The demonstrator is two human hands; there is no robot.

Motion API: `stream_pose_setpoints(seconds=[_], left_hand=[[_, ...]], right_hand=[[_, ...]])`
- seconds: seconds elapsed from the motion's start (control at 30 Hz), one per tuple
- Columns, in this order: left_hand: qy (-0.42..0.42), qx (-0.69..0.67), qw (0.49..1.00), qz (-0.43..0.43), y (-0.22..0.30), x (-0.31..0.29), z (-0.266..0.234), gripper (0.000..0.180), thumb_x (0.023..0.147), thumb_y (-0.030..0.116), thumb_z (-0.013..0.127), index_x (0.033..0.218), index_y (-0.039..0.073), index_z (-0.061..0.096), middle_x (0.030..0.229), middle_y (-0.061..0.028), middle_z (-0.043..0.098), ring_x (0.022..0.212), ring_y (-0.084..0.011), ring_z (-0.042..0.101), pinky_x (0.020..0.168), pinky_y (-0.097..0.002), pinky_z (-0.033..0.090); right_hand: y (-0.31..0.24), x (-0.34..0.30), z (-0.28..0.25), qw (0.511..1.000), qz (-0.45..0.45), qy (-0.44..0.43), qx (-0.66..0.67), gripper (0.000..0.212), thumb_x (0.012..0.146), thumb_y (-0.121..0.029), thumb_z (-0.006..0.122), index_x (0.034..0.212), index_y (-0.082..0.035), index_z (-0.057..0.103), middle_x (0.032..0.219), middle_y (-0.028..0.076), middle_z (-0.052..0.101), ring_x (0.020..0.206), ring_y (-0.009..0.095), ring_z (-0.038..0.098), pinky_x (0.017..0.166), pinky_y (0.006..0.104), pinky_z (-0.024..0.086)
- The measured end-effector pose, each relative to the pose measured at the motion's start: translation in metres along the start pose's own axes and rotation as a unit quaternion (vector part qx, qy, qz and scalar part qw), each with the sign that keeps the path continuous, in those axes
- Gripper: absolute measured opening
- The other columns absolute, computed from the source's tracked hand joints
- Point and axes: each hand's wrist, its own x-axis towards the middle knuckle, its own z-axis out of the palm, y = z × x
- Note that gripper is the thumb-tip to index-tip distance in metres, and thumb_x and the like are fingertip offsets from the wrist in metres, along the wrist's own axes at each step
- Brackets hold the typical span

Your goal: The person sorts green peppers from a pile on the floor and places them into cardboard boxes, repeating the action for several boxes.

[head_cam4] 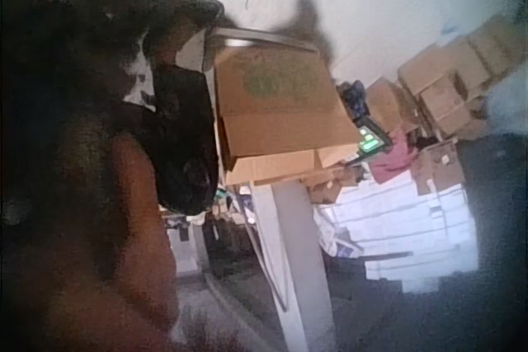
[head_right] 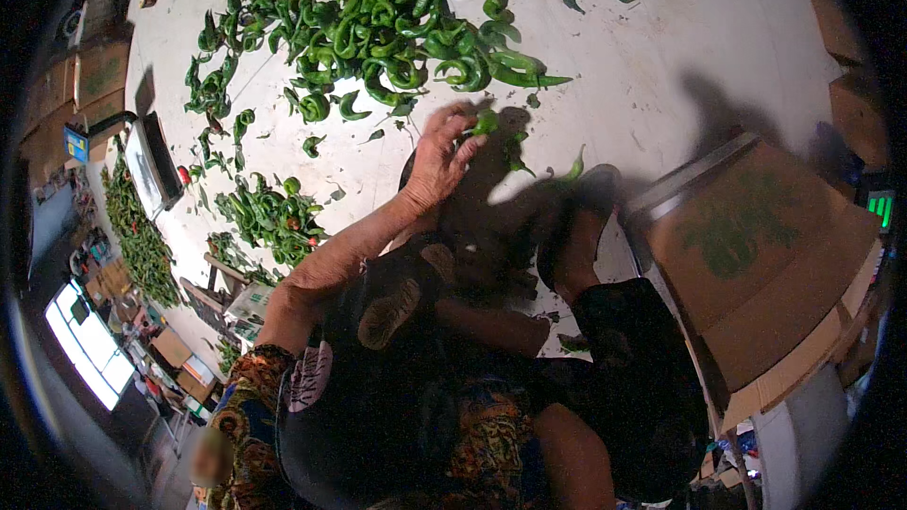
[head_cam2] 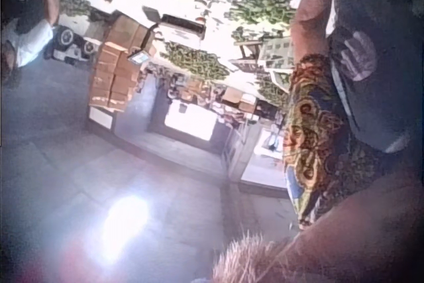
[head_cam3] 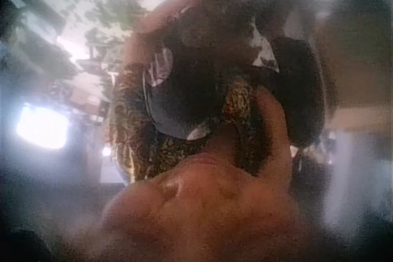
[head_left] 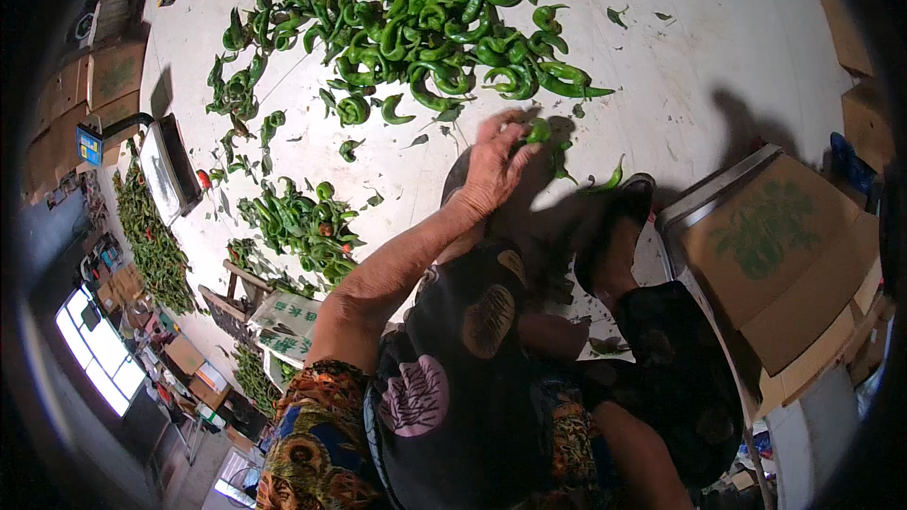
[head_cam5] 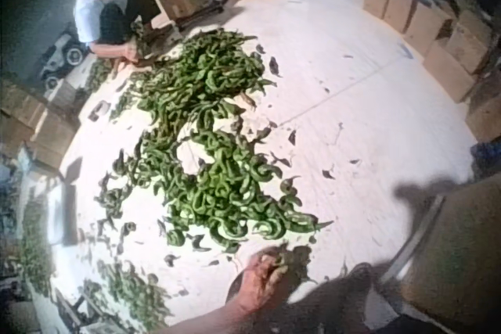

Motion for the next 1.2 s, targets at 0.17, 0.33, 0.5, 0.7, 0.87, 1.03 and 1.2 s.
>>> stream_pose_setpoints(seconds=[0.17,0.33,0.5,0.7,0.87,1.03,1.2], left_hand=[[-0.069,-0.168,0.965,-0.189,0.013,-0.006,-0.002,0.026,0.085,0.012,0.067,0.107,0.001,0.06,0.099,-0.0166,0.066,0.09,-0.0281,0.065,0.08,-0.0336,0.05],[-0.042,-0.216,0.966,-0.135,0.019,0.0,0.0,0.028,0.082,0.009,0.069,0.107,0.001,0.06,0.097,-0.0137,0.064,0.085,-0.0248,0.064,0.078,-0.0325,0.05],[-0.103,-0.098,0.99,0.001,0.053,0.002,-0.038,0.027,0.079,0.005,0.072,0.103,-0.001,0.062,0.091,-0.0124,0.061,0.086,-0.0237,0.061,0.076,-0.0315,0.05],[-0.136,-0.099,0.983,0.073,0.049,0.031,-0.031,0.024,0.078,0.0,0.066,0.103,-0.001,0.062,0.096,-0.0144,0.062,0.092,-0.0282,0.062,0.078,-0.0367,0.052],[0.098,0.197,0.975,0.039,-0.008,0.103,-0.036,0.044,0.076,0.007,0.068,0.118,0.006,0.056,0.105,-0.0194,0.053,0.096,-0.0366,0.052,0.08,-0.0442,0.045],[0.014,0.235,0.972,-0.015,-0.027,0.105,-0.037,0.037,0.073,0.007,0.072,0.106,0.004,0.057,0.108,-0.0176,0.054,0.093,-0.0328,0.057,0.079,-0.0415,0.048],[0.008,-0.021,0.995,-0.096,-0.014,0.064,-0.033,0.029,0.071,0.004,0.074,0.096,0.001,0.059,0.093,-0.0126,0.061,0.082,-0.0246,0.061,0.074,-0.0339,0.049]], right_hand=[[0.007,0.004,-0.012,0.999,0.012,0.006,0.032,0.045,0.098,-0.047,0.038,0.114,-0.009,0.056,0.106,0.006,0.058,0.095,0.018,0.053,0.084,0.0309,0.044],[-0.005,-0.005,0.014,0.998,-0.01,0.027,0.05,0.038,0.097,-0.04,0.041,0.113,-0.009,0.056,0.103,0.006,0.056,0.094,0.018,0.052,0.083,0.0302,0.044],[-0.064,-0.065,0.132,0.906,-0.26,0.018,-0.333,0.053,0.09,-0.027,0.061,0.133,-0.001,0.045,0.129,0.014,0.05,0.12,0.023,0.046,0.101,0.0366,0.037],[-0.031,-0.007,0.08,0.995,-0.081,-0.017,-0.059,0.043,0.096,-0.021,0.054,0.131,0.003,0.046,0.122,0.012,0.055,0.104,0.02,0.055,0.092,0.0322,0.043],[0.022,0.041,0.041,0.997,-0.034,-0.063,0.032,0.032,0.099,-0.02,0.048,0.122,0.003,0.054,0.118,0.012,0.057,0.093,0.019,0.057,0.074,0.0312,0.048],[0.01,0.036,0.062,0.974,-0.111,-0.092,-0.175,0.03,0.099,-0.009,0.044,0.126,-0.001,0.053,0.123,0.011,0.055,0.098,0.02,0.056,0.074,0.0311,0.05],[0.016,0.045,0.063,0.84,-0.332,-0.123,-0.41,0.035,0.095,-0.003,0.049,0.131,-0.004,0.051,0.123,0.011,0.055,0.096,0.02,0.056,0.075,0.0288,0.05]])
